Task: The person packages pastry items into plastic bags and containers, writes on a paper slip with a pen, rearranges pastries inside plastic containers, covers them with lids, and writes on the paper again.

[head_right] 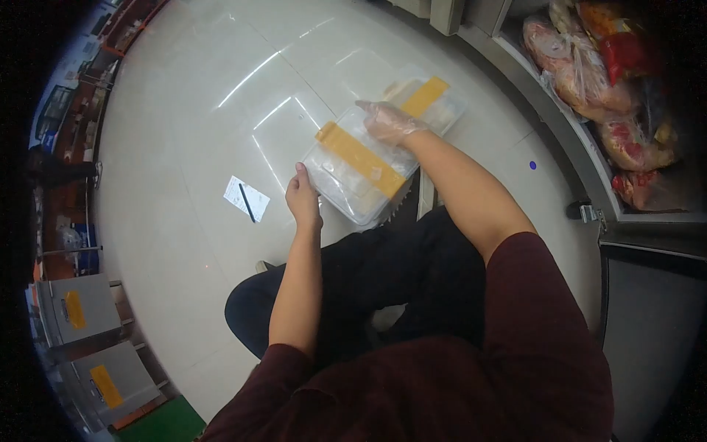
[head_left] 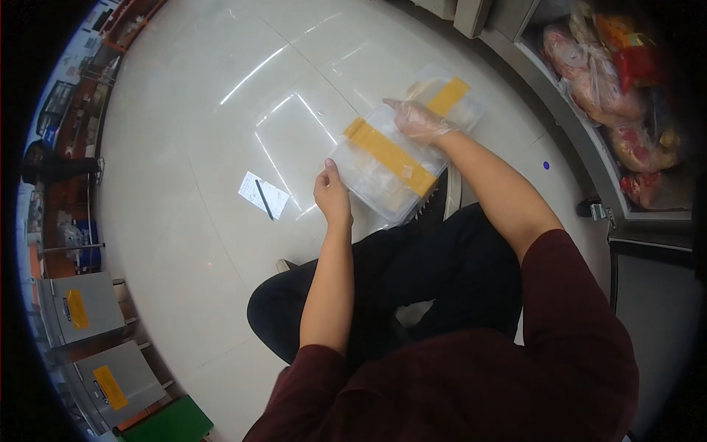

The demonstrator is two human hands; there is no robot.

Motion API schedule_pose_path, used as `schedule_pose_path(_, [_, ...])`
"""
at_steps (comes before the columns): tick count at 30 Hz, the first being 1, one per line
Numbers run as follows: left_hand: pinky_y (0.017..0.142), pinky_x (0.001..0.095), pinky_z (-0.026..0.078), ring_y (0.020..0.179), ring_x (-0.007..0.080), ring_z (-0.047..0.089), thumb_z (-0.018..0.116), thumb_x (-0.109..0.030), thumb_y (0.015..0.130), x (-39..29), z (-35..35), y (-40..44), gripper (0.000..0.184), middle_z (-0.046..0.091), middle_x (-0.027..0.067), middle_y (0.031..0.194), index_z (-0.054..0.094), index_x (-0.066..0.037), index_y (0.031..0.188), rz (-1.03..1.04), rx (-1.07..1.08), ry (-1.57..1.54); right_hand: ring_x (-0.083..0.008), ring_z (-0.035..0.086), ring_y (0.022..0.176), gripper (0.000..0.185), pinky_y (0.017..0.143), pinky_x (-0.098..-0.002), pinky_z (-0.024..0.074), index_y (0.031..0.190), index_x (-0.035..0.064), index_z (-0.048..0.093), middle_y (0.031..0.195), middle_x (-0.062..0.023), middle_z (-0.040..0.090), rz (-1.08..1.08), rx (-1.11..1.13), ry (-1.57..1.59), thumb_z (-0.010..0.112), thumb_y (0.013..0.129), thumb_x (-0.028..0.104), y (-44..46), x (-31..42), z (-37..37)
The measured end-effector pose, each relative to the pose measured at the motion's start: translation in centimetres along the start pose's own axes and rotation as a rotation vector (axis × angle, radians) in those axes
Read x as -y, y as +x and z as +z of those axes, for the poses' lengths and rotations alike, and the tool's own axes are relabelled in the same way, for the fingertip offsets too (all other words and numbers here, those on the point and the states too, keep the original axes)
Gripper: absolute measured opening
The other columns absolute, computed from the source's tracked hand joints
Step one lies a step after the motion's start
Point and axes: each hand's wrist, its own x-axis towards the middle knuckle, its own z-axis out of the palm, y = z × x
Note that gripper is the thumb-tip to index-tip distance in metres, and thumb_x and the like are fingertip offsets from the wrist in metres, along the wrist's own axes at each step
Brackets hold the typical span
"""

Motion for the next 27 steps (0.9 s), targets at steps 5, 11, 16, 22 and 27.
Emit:
schedule_pose_path(5, [0.091, 0.0319, 0.048, 0.105, 0.0196, 0.059, 0.056, -0.044, 0.105, -1.9, 0.5, -0.1, 0.043, 0.062, 0.0105, 0.108, 0.059, -0.002, 0.107, -0.210, 0.031, -0.282, -0.0315, 0.062, 0.118, 0.044, 0.105, -0.0371, 0.0446, 0.136, 0.0064, 0.055, 0.127, -0.0192, 0.065, 0.204, 0.074, -0.056, 0.044, 0.103, 0.033, 1.4, 1.9, -1.7])
schedule_pose_path(11, [0.115, 0.0408, 0.034, 0.139, 0.0287, 0.043, 0.044, -0.053, 0.106, -2.9, 0.2, -0.7, 0.069, 0.045, 0.0191, 0.148, 0.037, 0.001, 0.148, -0.111, 0.251, -0.377, -0.0259, 0.057, 0.116, 0.058, 0.104, -0.0360, 0.0414, 0.131, 0.0058, 0.050, 0.122, -0.0115, 0.061, 0.317, 0.066, 0.200, 0.044, 0.105, 0.057, 0.8, 2.3, -0.8])
schedule_pose_path(16, [0.113, 0.0382, 0.038, 0.132, 0.0279, 0.051, 0.037, -0.059, 0.107, -3.2, 1.3, -0.4, 0.076, 0.054, 0.0174, 0.141, 0.043, 0.006, 0.145, -0.115, 0.189, -0.488, -0.0249, 0.055, 0.122, 0.065, 0.107, -0.0365, 0.0399, 0.132, 0.0039, 0.053, 0.125, -0.0127, 0.062, 0.207, -0.109, 0.342, 0.053, 0.101, 0.061, 0.0, 2.4, -1.6])
schedule_pose_path(22, [0.108, 0.0453, 0.047, 0.129, 0.0339, 0.055, 0.035, -0.067, 0.104, -4.4, 1.7, -1.9, 0.086, 0.052, 0.0222, 0.142, 0.037, 0.005, 0.149, -0.155, 0.327, -0.579, -0.0282, 0.062, 0.110, 0.066, 0.100, -0.0386, 0.0459, 0.120, 0.0029, 0.066, 0.116, -0.0161, 0.068, 0.239, -0.109, 0.332, 0.057, 0.096, 0.064, -1.0, 4.6, -3.1])
schedule_pose_path(27, [0.105, 0.0440, 0.049, 0.126, 0.0335, 0.058, 0.037, -0.069, 0.102, -3.9, 1.1, -0.5, 0.086, 0.054, 0.0216, 0.142, 0.041, 0.005, 0.147, -0.183, 0.359, -0.519, -0.0292, 0.063, 0.114, 0.067, 0.101, -0.0384, 0.0458, 0.125, 0.0024, 0.067, 0.123, -0.0180, 0.068, 0.226, -0.071, 0.310, 0.055, 0.098, 0.063, 0.4, 2.3, -2.4])
